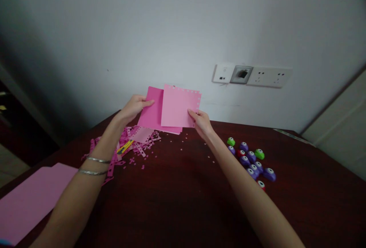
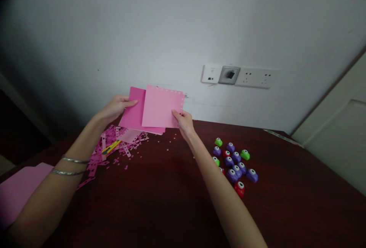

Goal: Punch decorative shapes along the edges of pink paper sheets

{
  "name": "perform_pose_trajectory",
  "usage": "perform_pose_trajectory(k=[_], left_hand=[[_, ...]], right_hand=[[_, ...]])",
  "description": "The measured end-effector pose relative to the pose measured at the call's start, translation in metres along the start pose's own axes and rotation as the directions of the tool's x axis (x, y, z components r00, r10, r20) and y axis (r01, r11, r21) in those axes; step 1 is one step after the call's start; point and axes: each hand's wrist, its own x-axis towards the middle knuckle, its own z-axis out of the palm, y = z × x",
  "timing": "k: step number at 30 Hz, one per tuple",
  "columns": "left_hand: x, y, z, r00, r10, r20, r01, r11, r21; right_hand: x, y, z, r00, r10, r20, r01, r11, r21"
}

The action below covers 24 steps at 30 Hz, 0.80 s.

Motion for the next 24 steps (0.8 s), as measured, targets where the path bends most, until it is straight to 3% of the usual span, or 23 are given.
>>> perform_pose_trajectory(k=[3, 10, 15, 17, 18, 19, 20, 21, 22, 24], left_hand=[[0.003, 0.003, 0.029, 0.998, 0.002, 0.063, 0.005, 0.994, -0.11], [0.003, 0.007, 0.104, 0.995, 0.088, 0.053, -0.077, 0.98, -0.181], [-0.016, 0.004, 0.166, 0.953, 0.216, 0.212, -0.144, 0.939, -0.311], [-0.034, -0.003, 0.186, 0.926, 0.261, 0.272, -0.197, 0.95, -0.241], [-0.045, -0.007, 0.194, 0.898, 0.317, 0.304, -0.283, 0.947, -0.151], [-0.056, -0.012, 0.202, 0.831, 0.397, 0.39, -0.416, 0.909, -0.04], [-0.068, -0.017, 0.209, 0.723, 0.466, 0.51, -0.559, 0.828, 0.037], [-0.078, -0.022, 0.216, 0.589, 0.497, 0.637, -0.682, 0.729, 0.061], [-0.086, -0.026, 0.221, 0.473, 0.483, 0.737, -0.758, 0.649, 0.061], [-0.094, -0.032, 0.229, 0.336, 0.403, 0.852, -0.822, 0.567, 0.056]], right_hand=[[-0.005, -0.012, -0.014, 0.999, 0.019, -0.029, -0.019, 1.0, 0.01], [-0.039, -0.039, -0.068, 0.987, 0.162, -0.006, -0.162, 0.986, -0.024], [-0.065, -0.042, -0.119, 0.97, 0.222, -0.103, -0.225, 0.974, -0.025], [-0.075, -0.048, -0.14, 0.963, 0.21, -0.167, -0.215, 0.977, -0.008], [-0.079, -0.052, -0.15, 0.958, 0.201, -0.206, -0.204, 0.979, 0.004], [-0.083, -0.057, -0.159, 0.947, 0.193, -0.258, -0.193, 0.981, 0.027], [-0.087, -0.061, -0.167, 0.935, 0.188, -0.301, -0.186, 0.982, 0.033], [-0.09, -0.065, -0.173, 0.925, 0.187, -0.331, -0.184, 0.982, 0.041], [-0.093, -0.068, -0.178, 0.915, 0.192, -0.355, -0.187, 0.981, 0.048], [-0.098, -0.072, -0.184, 0.903, 0.203, -0.379, -0.197, 0.979, 0.055]])
